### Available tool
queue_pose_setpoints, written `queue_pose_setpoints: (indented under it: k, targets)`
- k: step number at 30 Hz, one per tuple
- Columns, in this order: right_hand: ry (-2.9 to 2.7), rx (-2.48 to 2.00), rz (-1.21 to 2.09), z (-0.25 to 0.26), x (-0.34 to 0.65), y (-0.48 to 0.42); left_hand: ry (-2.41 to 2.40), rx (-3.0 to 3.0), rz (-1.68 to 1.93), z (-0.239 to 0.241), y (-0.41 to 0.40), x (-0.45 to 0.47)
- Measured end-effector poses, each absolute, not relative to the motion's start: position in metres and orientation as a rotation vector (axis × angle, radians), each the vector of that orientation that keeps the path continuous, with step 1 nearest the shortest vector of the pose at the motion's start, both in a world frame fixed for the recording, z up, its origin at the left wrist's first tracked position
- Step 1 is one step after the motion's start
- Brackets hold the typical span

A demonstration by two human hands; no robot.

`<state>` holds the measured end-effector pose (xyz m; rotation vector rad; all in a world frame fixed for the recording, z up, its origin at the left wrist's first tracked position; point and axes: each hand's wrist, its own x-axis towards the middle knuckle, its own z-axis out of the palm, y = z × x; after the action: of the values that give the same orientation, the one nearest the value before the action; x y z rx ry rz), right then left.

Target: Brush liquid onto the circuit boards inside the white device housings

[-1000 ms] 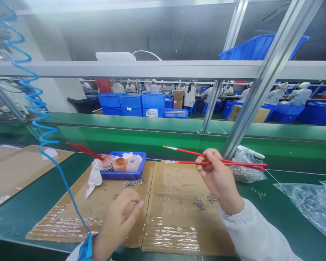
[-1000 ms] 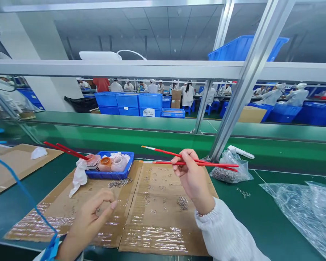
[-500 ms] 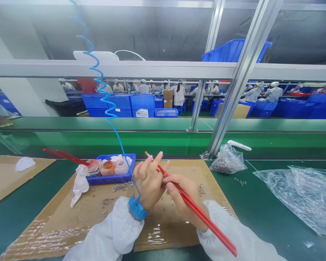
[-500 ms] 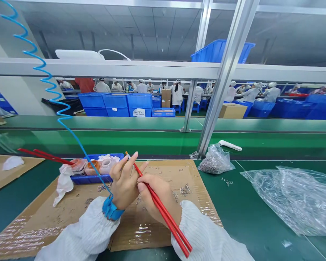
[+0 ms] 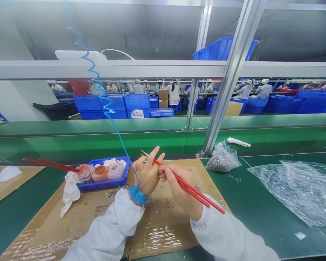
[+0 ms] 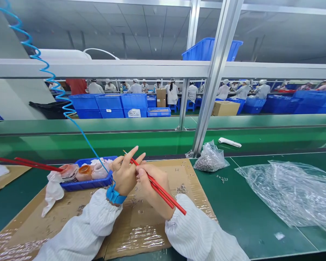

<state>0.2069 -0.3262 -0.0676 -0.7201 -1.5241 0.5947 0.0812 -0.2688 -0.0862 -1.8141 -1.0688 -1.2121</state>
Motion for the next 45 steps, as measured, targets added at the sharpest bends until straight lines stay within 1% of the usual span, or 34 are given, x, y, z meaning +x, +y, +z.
queue_pose_setpoints:
  k: [3,7,10,14,17,21,24,27,30,33,37,39,41,45]
  targets:
    - [-1.528,-0.697,0.706,-0.068,0.205,-0.322,-1.085,-1.839,-1.215,-0.085,-0.28,0.078]
    - [-1.382,-0.667,1.003,-0.067,0.198,-0.307,-1.113,-1.815,-1.17,-0.08,-0.289,0.058]
    - [-1.26,-0.603,1.261,-0.062,0.18,-0.288,-1.16,-1.853,-1.013,-0.077,-0.289,0.031]
    - [-1.134,-0.567,1.574,-0.058,0.145,-0.265,-1.259,-1.963,-0.696,-0.077,-0.287,-0.018]
    - [-1.101,-0.568,1.684,-0.061,0.122,-0.253,-1.299,-1.997,-0.561,-0.076,-0.288,-0.049]
    - [-1.089,-0.595,1.698,-0.067,0.102,-0.242,-1.377,-1.946,-0.554,-0.07,-0.292,-0.067]
    - [-1.093,-0.622,1.665,-0.067,0.096,-0.235,-1.435,-1.939,-0.573,-0.065,-0.295,-0.068]
    - [-1.162,-0.656,1.534,-0.059,0.1,-0.231,-1.462,-1.914,-0.621,-0.061,-0.3,-0.069]
    - [-1.332,-0.688,1.305,-0.047,0.112,-0.232,-1.474,-1.814,-0.805,-0.056,-0.308,-0.077]
    - [-1.617,-0.691,1.03,-0.035,0.125,-0.241,-1.466,-1.721,-0.981,-0.049,-0.314,-0.087]
    - [-1.956,-0.605,0.623,-0.024,0.128,-0.258,-1.414,-1.88,-0.969,-0.041,-0.313,-0.087]
    - [-2.047,-0.576,0.48,-0.02,0.125,-0.264,-1.378,-1.999,-0.928,-0.037,-0.309,-0.081]
    - [-2.093,-0.578,0.444,-0.018,0.12,-0.269,-1.34,-2.11,-0.904,-0.035,-0.303,-0.073]
    - [-2.126,-0.589,0.476,-0.017,0.117,-0.271,-1.327,-2.271,-0.908,-0.033,-0.292,-0.065]
